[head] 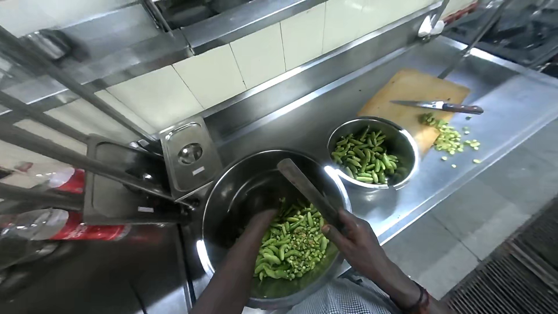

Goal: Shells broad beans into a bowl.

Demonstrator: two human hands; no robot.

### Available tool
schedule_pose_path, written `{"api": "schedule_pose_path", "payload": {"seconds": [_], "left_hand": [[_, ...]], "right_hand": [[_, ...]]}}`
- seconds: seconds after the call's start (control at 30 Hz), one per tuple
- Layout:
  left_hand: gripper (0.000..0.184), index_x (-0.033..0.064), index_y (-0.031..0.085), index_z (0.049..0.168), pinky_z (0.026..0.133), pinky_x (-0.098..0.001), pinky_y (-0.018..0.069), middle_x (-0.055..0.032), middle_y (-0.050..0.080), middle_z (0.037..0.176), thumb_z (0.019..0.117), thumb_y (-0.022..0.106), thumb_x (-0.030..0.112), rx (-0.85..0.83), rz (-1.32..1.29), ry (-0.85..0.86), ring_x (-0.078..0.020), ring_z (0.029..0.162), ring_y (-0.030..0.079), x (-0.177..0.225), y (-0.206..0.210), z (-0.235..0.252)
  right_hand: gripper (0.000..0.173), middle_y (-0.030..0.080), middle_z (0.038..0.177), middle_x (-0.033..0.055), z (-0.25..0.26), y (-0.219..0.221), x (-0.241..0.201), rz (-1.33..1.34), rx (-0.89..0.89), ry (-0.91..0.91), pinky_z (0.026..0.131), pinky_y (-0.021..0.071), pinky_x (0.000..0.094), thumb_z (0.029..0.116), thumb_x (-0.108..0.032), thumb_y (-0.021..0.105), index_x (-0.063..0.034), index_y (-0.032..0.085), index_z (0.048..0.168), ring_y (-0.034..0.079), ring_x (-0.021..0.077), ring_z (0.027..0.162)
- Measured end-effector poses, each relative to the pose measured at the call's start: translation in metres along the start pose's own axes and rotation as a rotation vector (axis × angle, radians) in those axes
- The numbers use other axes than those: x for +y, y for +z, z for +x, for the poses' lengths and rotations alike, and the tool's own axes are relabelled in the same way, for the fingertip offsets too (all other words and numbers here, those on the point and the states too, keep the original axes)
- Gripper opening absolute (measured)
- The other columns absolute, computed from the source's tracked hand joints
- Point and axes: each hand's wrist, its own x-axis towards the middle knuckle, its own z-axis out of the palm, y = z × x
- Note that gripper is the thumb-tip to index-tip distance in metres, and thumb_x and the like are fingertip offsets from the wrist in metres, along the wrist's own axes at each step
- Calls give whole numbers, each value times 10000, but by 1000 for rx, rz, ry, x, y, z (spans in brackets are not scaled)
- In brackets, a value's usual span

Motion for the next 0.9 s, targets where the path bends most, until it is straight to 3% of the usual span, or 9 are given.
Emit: {"api": "schedule_pose_path", "payload": {"seconds": [0.07, 0.13, 0.17, 0.23, 0.33, 0.5, 0.7, 0.83, 0.9], "left_hand": [[514, 74, 509, 1484, 1131, -573, 383, -208, 550, 1457, 1091, 452, 401, -29, 156, 78, -370, 1357, 515, -13, 10, 48], [498, 142, 521, 1475, 1000, -646, 482, -206, 645, 1313, 1062, 511, 421, 5, 188, 220, -392, 1200, 629, -22, 15, 80], [429, 140, 580, 1410, 967, -617, 510, -180, 663, 1270, 1046, 576, 368, -10, 103, 275, -359, 1139, 651, -11, 7, 70], [211, 107, 684, 1204, 774, -488, 555, -125, 695, 1103, 1014, 647, 193, -49, -108, 396, -270, 885, 663, 9, -7, 26], [153, 121, 715, 1109, 566, -288, 536, -50, 706, 962, 967, 666, 95, -167, -392, 537, -144, 641, 611, 1, -2, -8], [145, 124, 738, 1052, 570, -248, 558, -51, 719, 899, 919, 683, 104, -227, -536, 638, -124, 626, 639, -6, 15, -44], [140, 108, 747, 1060, 589, -244, 577, -54, 722, 863, 935, 682, 99, -208, -569, 677, -127, 640, 659, -9, 23, -56], [143, 147, 761, 1050, 625, -251, 596, 3, 731, 978, 909, 742, 129, -51, -548, 705, -108, 699, 671, -7, 32, -65], [110, 159, 762, 1014, 629, -250, 598, 15, 725, 957, 907, 744, 147, 30, -539, 718, -98, 709, 672, -7, 37, -67]], "right_hand": [[430, 630, 777, -56, 1, -1, 2, 1, 3, 6, 622, 556, 321, 981, -584, 552, -170, 664, 1009, 625, 80, 688], [396, 633, 787, -58, 3, -2, 3, 26, 1, 16, 625, 560, 316, 985, -557, 565, -175, 661, 1015, 628, 79, 692], [369, 637, 789, -56, 4, -2, 3, 53, -6, 29, 624, 560, 317, 986, -535, 577, -177, 659, 1015, 629, 81, 690], [340, 650, 802, -48, 6, -2, 1, 115, -40, 65, 633, 569, 329, 978, -509, 609, -177, 664, 1029, 640, 92, 698], [341, 644, 775, -43, 9, 0, -3, 161, -104, 69, 597, 554, 323, 934, -501, 690, -170, 660, 1010, 623, 96, 654], [374, 613, 715, -58, 9, 2, -19, 165, -198, 23, 546, 506, 261, 838, -498, 792, -161, 668, 944, 571, 56, 594], [367, 620, 712, -63, 5, 3, -21, 117, -197, -50, 554, 526, 261, 858, -507, 772, -162, 665, 917, 593, 46, 609], [397, 579, 660, -67, 4, 4, -19, 62, -179, -73, 522, 500, 271, 882, -554, 726, -167, 640, 885, 563, 53, 566], [403, 552, 630, -65, 3, 5, -18, 53, -196, -64, 501, 481, 282, 910, -569, 685, -171, 635, 872, 540, 62, 538]]}}
